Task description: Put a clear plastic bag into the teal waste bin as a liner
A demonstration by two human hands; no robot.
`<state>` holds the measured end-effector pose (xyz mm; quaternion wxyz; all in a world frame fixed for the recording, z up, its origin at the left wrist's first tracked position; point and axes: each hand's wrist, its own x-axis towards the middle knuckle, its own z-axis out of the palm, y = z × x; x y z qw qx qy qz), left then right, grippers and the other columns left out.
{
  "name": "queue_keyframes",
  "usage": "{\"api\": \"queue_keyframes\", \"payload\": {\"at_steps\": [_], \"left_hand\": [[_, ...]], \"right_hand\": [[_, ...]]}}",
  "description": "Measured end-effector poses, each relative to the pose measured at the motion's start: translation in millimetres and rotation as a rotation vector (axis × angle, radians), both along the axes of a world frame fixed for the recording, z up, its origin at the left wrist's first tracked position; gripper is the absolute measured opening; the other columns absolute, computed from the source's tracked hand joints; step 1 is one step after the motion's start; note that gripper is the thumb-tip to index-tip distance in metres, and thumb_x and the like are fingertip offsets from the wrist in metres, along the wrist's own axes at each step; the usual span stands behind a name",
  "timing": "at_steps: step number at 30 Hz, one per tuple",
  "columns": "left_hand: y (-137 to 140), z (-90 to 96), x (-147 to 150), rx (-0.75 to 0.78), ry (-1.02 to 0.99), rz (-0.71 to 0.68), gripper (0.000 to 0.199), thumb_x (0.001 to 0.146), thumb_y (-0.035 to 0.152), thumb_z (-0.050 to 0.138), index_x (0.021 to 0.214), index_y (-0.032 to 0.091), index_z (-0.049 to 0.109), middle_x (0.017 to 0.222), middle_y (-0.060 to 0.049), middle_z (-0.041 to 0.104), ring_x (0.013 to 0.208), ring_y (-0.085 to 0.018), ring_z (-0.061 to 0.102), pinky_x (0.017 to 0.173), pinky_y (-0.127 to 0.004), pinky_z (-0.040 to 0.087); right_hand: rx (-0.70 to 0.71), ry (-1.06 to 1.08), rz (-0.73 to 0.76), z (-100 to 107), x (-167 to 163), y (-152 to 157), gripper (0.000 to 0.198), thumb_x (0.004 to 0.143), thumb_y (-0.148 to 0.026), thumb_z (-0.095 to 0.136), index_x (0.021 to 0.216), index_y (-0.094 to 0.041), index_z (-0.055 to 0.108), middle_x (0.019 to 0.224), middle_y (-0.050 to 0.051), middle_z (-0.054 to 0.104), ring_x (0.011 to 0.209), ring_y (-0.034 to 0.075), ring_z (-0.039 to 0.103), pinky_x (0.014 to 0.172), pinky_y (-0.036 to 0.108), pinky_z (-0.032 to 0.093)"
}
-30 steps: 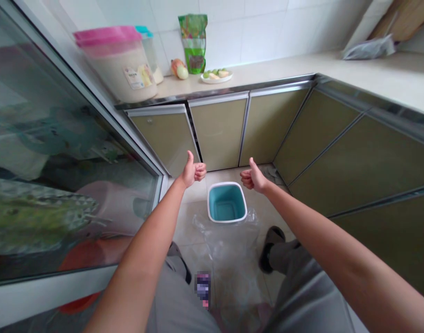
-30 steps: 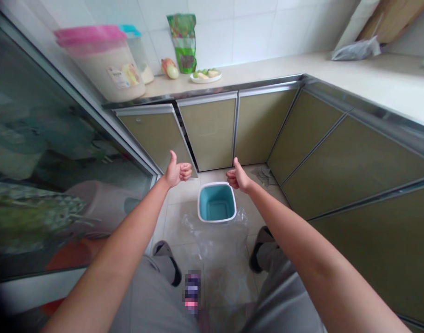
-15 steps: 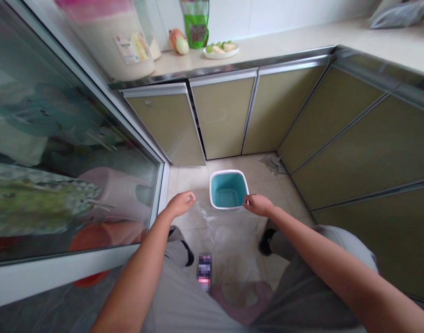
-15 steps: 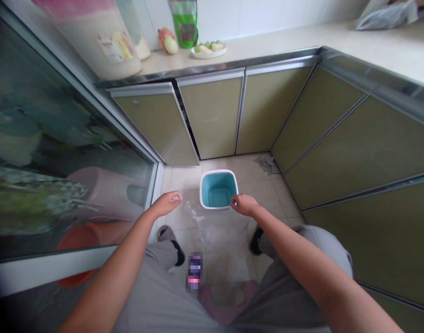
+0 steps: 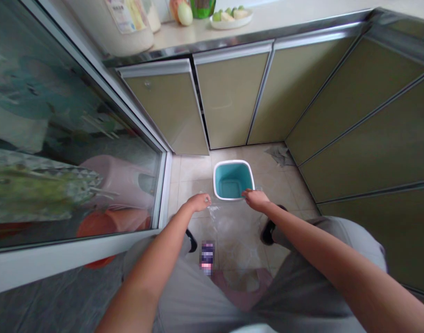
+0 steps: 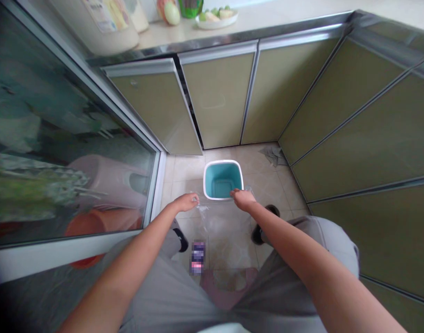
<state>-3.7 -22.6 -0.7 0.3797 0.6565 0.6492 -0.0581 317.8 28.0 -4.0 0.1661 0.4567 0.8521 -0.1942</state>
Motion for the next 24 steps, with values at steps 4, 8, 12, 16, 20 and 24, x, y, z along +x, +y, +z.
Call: {"api": "queue_keyframes", "payload": {"at_steps": [4, 8, 12, 16, 20, 24], "left_hand": [[-7, -23.8, 8, -0.098, 0.006, -0.033, 0.027, 0.092, 0.034, 0.063, 0.113, 0.022, 0.074, 0.104, -0.006, 0.078, 0.091, -0.020, 0.070, 0.079, -0.027, 0.050], [-9, -34.3, 2, -0.117, 0.019, -0.004, 0.027, 0.090, 0.036, 0.066, 0.112, 0.023, 0.075, 0.109, -0.006, 0.078, 0.097, -0.022, 0.071, 0.084, -0.028, 0.050], [-10, -37.6, -4, -0.093, 0.003, 0.023, 0.026, 0.088, 0.034, 0.068, 0.111, 0.023, 0.075, 0.120, -0.008, 0.076, 0.107, -0.023, 0.070, 0.091, -0.030, 0.051], [-10, -38.6, -5, -0.083, -0.021, 0.026, 0.024, 0.088, 0.032, 0.069, 0.110, 0.023, 0.075, 0.120, -0.008, 0.077, 0.108, -0.024, 0.070, 0.092, -0.030, 0.052], [-10, -38.5, -7, -0.077, -0.049, 0.034, 0.023, 0.089, 0.030, 0.067, 0.109, 0.023, 0.076, 0.121, -0.008, 0.077, 0.110, -0.025, 0.070, 0.094, -0.031, 0.052], [-10, -37.2, -8, -0.070, -0.055, 0.044, 0.025, 0.091, 0.031, 0.065, 0.112, 0.023, 0.075, 0.123, -0.009, 0.076, 0.112, -0.025, 0.070, 0.095, -0.031, 0.052]], "right_hand": [[-0.021, -0.022, 0.000, -3, 0, 2, 0.034, 0.100, -0.020, 0.046, 0.120, -0.024, 0.073, 0.124, 0.013, 0.070, 0.104, 0.028, 0.071, 0.086, 0.036, 0.051], [-0.017, -0.010, -0.008, -1, 2, 4, 0.032, 0.099, -0.023, 0.048, 0.116, -0.024, 0.076, 0.124, 0.013, 0.071, 0.104, 0.028, 0.071, 0.084, 0.034, 0.051], [-0.021, 0.005, -0.021, 9, 5, 6, 0.033, 0.099, -0.024, 0.050, 0.118, -0.026, 0.077, 0.128, 0.012, 0.071, 0.107, 0.027, 0.071, 0.085, 0.031, 0.050], [-0.017, 0.039, -0.014, 36, 7, 14, 0.032, 0.097, -0.025, 0.054, 0.117, -0.028, 0.078, 0.127, 0.009, 0.073, 0.108, 0.025, 0.070, 0.084, 0.028, 0.050], [0.005, 0.059, -0.020, 79, 6, 37, 0.027, 0.093, -0.029, 0.061, 0.113, -0.031, 0.080, 0.114, 0.004, 0.078, 0.101, 0.023, 0.071, 0.081, 0.027, 0.050], [0.022, 0.134, 0.037, 125, 0, 83, 0.023, 0.089, -0.029, 0.066, 0.106, -0.028, 0.082, 0.105, 0.002, 0.080, 0.092, 0.021, 0.072, 0.078, 0.026, 0.050]]}}
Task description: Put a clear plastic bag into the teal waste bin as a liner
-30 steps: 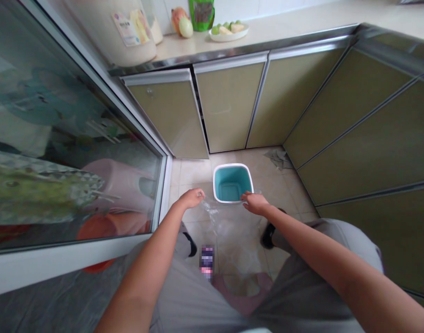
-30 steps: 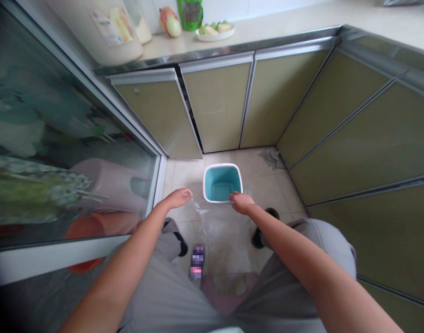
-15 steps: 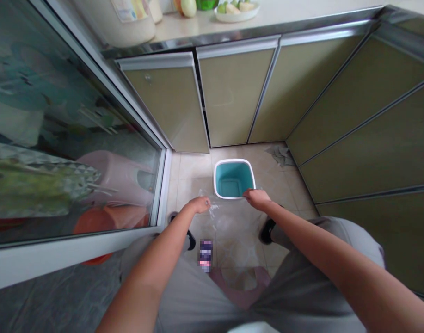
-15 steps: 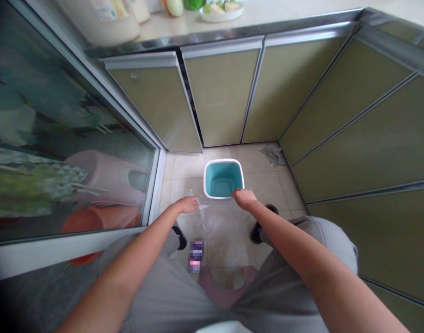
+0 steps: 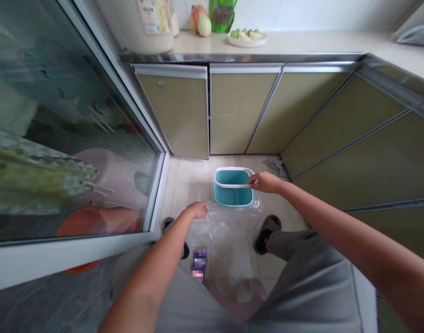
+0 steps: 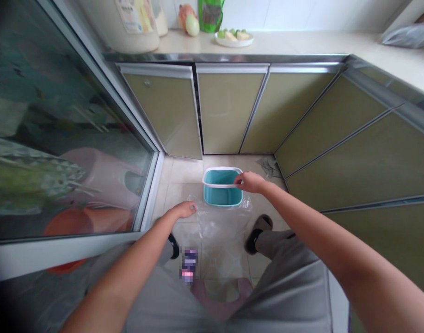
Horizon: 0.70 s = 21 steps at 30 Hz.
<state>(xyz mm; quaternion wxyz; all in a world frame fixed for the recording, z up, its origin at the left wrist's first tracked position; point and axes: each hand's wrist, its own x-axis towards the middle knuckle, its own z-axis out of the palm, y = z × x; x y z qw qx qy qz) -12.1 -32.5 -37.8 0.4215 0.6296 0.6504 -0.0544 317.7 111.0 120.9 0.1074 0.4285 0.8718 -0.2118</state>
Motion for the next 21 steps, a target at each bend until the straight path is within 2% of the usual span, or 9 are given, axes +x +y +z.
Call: {"api": "queue_keyframes", "payload": {"at_steps": [4, 8, 11, 15, 21], "left_hand": [[0, 0.9, -2, -0.004, 0.012, 0.005, 0.028, 0.092, 0.033, 0.064, 0.114, 0.022, 0.075, 0.118, -0.009, 0.077, 0.106, -0.025, 0.071, 0.091, -0.031, 0.053], [-1, -3.1, -5, 0.001, 0.022, 0.029, 0.027, 0.091, 0.034, 0.065, 0.113, 0.023, 0.075, 0.111, -0.008, 0.079, 0.104, -0.024, 0.072, 0.089, -0.030, 0.052], [-1, -7.9, -8, 0.002, 0.029, 0.047, 0.027, 0.091, 0.036, 0.065, 0.113, 0.024, 0.075, 0.112, -0.007, 0.078, 0.105, -0.023, 0.071, 0.091, -0.029, 0.051], [-3, -11.8, -12, -0.030, 0.062, 0.033, 0.029, 0.094, 0.037, 0.061, 0.117, 0.022, 0.073, 0.120, -0.010, 0.076, 0.110, -0.024, 0.070, 0.093, -0.030, 0.050], [-4, -13.3, -15, -0.039, 0.061, 0.068, 0.025, 0.093, 0.034, 0.064, 0.112, 0.022, 0.075, 0.115, -0.009, 0.078, 0.104, -0.023, 0.071, 0.090, -0.029, 0.051]], "right_hand": [[0.024, 0.061, 0.029, 35, -13, 60, 0.021, 0.085, -0.024, 0.067, 0.100, -0.024, 0.083, 0.096, 0.002, 0.080, 0.084, 0.018, 0.071, 0.078, 0.024, 0.051], [0.139, 0.036, -0.155, 51, -32, 113, 0.027, 0.085, -0.026, 0.066, 0.105, -0.022, 0.083, 0.094, 0.003, 0.079, 0.085, 0.019, 0.070, 0.077, 0.024, 0.051], [0.227, 0.047, -0.328, 49, -44, 136, 0.032, 0.088, -0.034, 0.065, 0.112, -0.020, 0.082, 0.103, 0.007, 0.079, 0.093, 0.021, 0.070, 0.079, 0.025, 0.052], [0.297, 0.043, -0.547, 36, -51, 146, 0.043, 0.095, -0.048, 0.057, 0.121, -0.022, 0.079, 0.114, 0.013, 0.076, 0.099, 0.025, 0.069, 0.082, 0.031, 0.053], [0.342, 0.069, -0.614, 24, -49, 149, 0.053, 0.099, -0.058, 0.047, 0.122, -0.021, 0.078, 0.116, 0.015, 0.074, 0.103, 0.027, 0.068, 0.086, 0.036, 0.054]]}}
